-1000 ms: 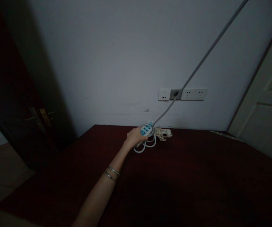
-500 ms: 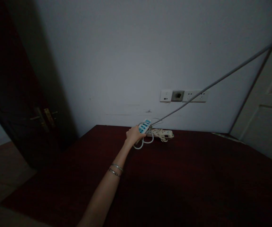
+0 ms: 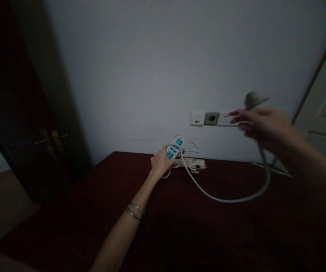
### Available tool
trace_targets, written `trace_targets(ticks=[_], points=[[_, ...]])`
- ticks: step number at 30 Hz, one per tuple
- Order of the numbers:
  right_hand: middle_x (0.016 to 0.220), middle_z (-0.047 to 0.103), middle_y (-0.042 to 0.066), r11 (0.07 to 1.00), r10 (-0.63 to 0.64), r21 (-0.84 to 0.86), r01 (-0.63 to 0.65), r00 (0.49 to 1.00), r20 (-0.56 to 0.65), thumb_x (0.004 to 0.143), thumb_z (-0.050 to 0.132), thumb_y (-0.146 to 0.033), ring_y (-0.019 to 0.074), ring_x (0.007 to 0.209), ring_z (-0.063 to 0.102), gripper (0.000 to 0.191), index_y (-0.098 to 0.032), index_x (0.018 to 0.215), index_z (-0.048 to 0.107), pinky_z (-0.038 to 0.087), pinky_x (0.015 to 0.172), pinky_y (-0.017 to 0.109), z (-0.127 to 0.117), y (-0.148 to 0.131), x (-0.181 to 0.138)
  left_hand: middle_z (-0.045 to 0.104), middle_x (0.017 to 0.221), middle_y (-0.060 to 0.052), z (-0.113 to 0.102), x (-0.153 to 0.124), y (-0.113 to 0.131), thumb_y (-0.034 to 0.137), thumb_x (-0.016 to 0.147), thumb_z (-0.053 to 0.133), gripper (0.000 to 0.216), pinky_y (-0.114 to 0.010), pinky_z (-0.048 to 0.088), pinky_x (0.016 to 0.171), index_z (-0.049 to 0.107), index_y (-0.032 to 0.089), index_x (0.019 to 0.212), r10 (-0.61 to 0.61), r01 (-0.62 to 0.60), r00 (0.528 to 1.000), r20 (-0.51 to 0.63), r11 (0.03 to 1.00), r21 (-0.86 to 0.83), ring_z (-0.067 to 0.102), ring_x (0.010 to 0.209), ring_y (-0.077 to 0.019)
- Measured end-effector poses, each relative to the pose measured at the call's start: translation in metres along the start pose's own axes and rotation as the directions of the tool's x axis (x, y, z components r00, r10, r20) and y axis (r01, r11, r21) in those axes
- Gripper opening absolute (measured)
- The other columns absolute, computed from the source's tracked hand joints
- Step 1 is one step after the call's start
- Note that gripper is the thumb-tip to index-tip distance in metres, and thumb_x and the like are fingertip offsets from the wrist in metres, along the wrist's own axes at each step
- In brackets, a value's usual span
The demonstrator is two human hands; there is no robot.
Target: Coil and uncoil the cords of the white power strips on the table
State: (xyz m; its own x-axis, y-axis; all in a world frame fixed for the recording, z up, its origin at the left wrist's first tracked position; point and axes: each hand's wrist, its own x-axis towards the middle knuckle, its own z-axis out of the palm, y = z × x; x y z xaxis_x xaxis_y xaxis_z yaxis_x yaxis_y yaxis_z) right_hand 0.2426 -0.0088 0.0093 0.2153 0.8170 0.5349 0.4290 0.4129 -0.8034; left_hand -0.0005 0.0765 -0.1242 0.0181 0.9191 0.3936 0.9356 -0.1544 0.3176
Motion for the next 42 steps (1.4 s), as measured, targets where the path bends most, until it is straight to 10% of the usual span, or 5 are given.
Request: trace_targets(ticks=[8, 13, 17, 27, 42], points=[[0.066, 0.064, 0.008, 0.996, 0.075, -0.054, -0.069, 0.988, 0.134, 0.081, 0.047, -0.050, 0.0183, 0.060, 0.060, 0.042, -0.012, 0.078, 0.065, 0.043, 0.052, 0.026, 0.124, 0.118, -0.045, 0.063, 0.108, -0.009, 0.005, -0.005, 0.007, 0.057, 0.068, 0.059, 0.066, -0.033, 0.044, 0.074, 0.038, 0.027, 0.123, -0.013, 0.011, 1.000, -0.017, 0.996, -0.088, 0.060, 0.097, -0.0270], [0.070, 0.063, 0.007, 0.947, 0.193, 0.213, -0.242, 0.955, 0.225, 0.078, 0.049, -0.050, 0.0188, 0.063, 0.061, 0.036, -0.016, 0.078, 0.059, 0.049, 0.053, 0.028, 0.158, 0.130, -0.051, 0.063, 0.108, -0.008, 0.009, -0.004, 0.007, 0.054, 0.069, 0.060, 0.067, -0.033, 0.044, 0.073, 0.037, 0.028, 0.125, -0.025, 0.023, 1.000, -0.014, 0.992, -0.124, 0.060, 0.096, -0.0267], [0.056, 0.054, -0.001, 0.854, 0.290, 0.350, -0.384, 0.911, 0.292, 0.075, 0.055, -0.047, 0.0122, 0.044, 0.054, 0.030, -0.017, 0.081, 0.056, 0.049, 0.049, 0.027, 0.159, 0.120, -0.051, 0.062, 0.110, -0.007, 0.011, -0.003, 0.005, 0.053, 0.070, 0.060, 0.064, -0.032, 0.044, 0.074, 0.037, 0.029, 0.125, 0.000, -0.001, 1.000, -0.009, 0.993, -0.120, 0.060, 0.097, -0.0260], [0.045, 0.039, -0.003, 0.997, 0.072, 0.000, -0.076, 0.948, 0.311, 0.074, 0.050, -0.051, 0.0082, 0.042, 0.031, 0.040, -0.014, 0.064, 0.062, 0.024, 0.043, 0.023, 0.131, 0.093, -0.057, 0.062, 0.109, -0.010, 0.010, -0.003, 0.000, 0.063, 0.070, 0.055, 0.066, -0.034, 0.043, 0.079, 0.041, 0.026, 0.123, 0.001, -0.001, 0.996, 0.093, 1.000, -0.003, 0.058, 0.101, -0.0283], [0.045, 0.031, -0.004, 0.997, 0.061, -0.065, -0.038, 0.913, 0.404, 0.072, 0.051, -0.042, 0.0084, 0.045, 0.027, 0.032, -0.015, 0.058, 0.060, 0.017, 0.046, 0.025, 0.097, 0.053, -0.062, 0.064, 0.107, -0.008, 0.021, 0.008, -0.007, 0.060, 0.070, 0.055, 0.058, -0.034, 0.044, 0.076, 0.046, 0.028, 0.117, -0.012, 0.018, 0.993, 0.120, 0.999, -0.046, 0.060, 0.098, -0.0272]])
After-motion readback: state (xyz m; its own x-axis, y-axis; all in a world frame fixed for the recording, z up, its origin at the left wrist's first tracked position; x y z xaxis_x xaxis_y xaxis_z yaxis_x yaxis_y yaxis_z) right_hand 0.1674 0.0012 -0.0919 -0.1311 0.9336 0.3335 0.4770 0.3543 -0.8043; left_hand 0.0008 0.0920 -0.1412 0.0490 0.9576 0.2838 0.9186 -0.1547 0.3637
